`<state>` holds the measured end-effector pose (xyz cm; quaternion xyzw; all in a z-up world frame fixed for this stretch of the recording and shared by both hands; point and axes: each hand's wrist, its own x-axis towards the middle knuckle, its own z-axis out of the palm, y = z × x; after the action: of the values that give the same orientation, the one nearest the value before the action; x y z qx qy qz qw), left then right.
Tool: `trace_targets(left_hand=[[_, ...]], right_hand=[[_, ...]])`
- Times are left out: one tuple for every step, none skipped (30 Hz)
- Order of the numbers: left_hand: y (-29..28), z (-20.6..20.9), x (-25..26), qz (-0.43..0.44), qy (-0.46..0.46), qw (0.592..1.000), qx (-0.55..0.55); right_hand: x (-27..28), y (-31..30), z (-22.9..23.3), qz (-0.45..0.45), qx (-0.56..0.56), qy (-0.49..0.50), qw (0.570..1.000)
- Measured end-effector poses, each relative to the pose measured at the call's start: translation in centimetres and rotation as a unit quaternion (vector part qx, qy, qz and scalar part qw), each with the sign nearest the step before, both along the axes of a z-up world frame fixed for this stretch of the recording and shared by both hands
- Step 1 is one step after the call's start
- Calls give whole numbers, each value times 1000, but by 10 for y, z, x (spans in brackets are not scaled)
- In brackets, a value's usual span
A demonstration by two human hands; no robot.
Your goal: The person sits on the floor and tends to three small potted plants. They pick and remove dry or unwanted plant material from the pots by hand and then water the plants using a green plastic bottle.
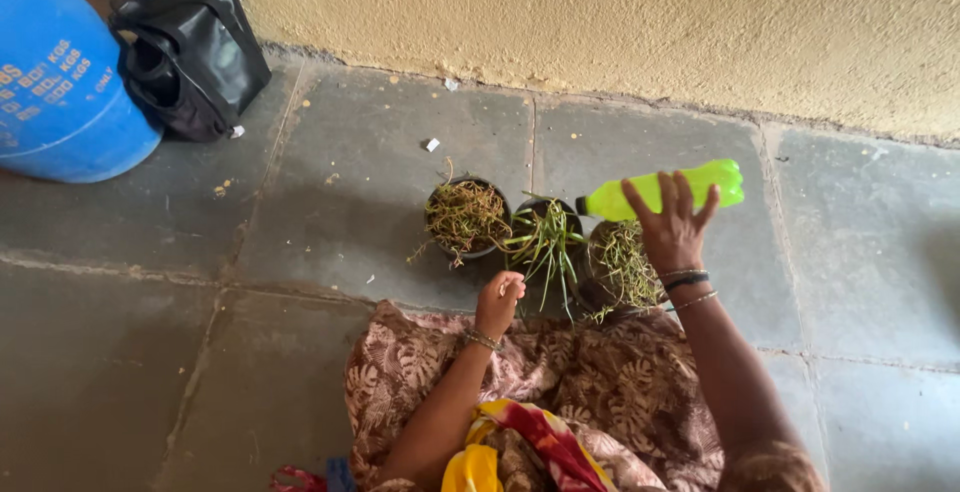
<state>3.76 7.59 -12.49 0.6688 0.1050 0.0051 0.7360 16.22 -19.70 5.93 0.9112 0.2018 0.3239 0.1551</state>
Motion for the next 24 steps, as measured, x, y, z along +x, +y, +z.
trace_targets(left_hand=[[0,0,0,2,14,1000,-10],[0,1,-3,0,8,1000,-1],[0,1,-4,-1,2,1000,9],[2,3,-1,-4,-7,1000,21],[4,4,-1,-3,-7,1000,15],[3,5,-1,1,-5,1000,6],[2,6,-1,4,-4,1000,-3],[1,5,-2,19,-9,1000,-6],[1,5,-2,34,-14,999,-10],[3,5,-1,46,-21,999,-11],[7,4,0,86,-45,995,-1],[11,5,4,126,-70,990,8],[14,6,7,165,-95,982,18],[20,7,6,191,-99,976,-18],[26,10,7,216,-103,969,-53],[30,13,6,245,-106,959,-91],[35,15,4,250,-92,959,-96],[38,18,3,257,-80,958,-104],[39,21,2,263,-67,956,-112],[40,23,-1,263,-54,957,-113],[38,27,-3,262,-42,957,-113],[37,30,-1,262,-32,958,-115],[41,32,2,257,-36,960,-108],[39,33,1,255,-37,961,-104]], right_hand=[[-1,1,3,-14,16,1,1000],[-5,2,4,-28,34,4,999],[-8,6,6,-20,25,1,999],[-7,13,8,-13,19,-5,1000],[-7,20,13,-5,12,-11,1000],[-5,26,19,6,80,-13,997],[-4,32,26,17,147,-15,989],[-2,39,33,30,213,-15,977],[0,46,39,33,226,-23,973],[3,53,44,35,242,-34,969],[4,61,46,36,257,-45,965],[7,75,43,53,178,-27,982],[10,91,38,68,97,-10,993],[9,103,32,80,20,10,997],[13,109,31,79,39,-15,996],[22,115,33,80,56,-39,994],[26,122,34,81,73,-63,992],[28,129,35,93,41,-45,994],[28,137,36,105,9,-27,994],[26,143,35,111,-18,-8,994],[26,146,36,124,17,-9,992],[31,148,40,138,52,-12,989],[35,151,43,151,86,-15,985],[35,152,43,137,64,-19,988]])
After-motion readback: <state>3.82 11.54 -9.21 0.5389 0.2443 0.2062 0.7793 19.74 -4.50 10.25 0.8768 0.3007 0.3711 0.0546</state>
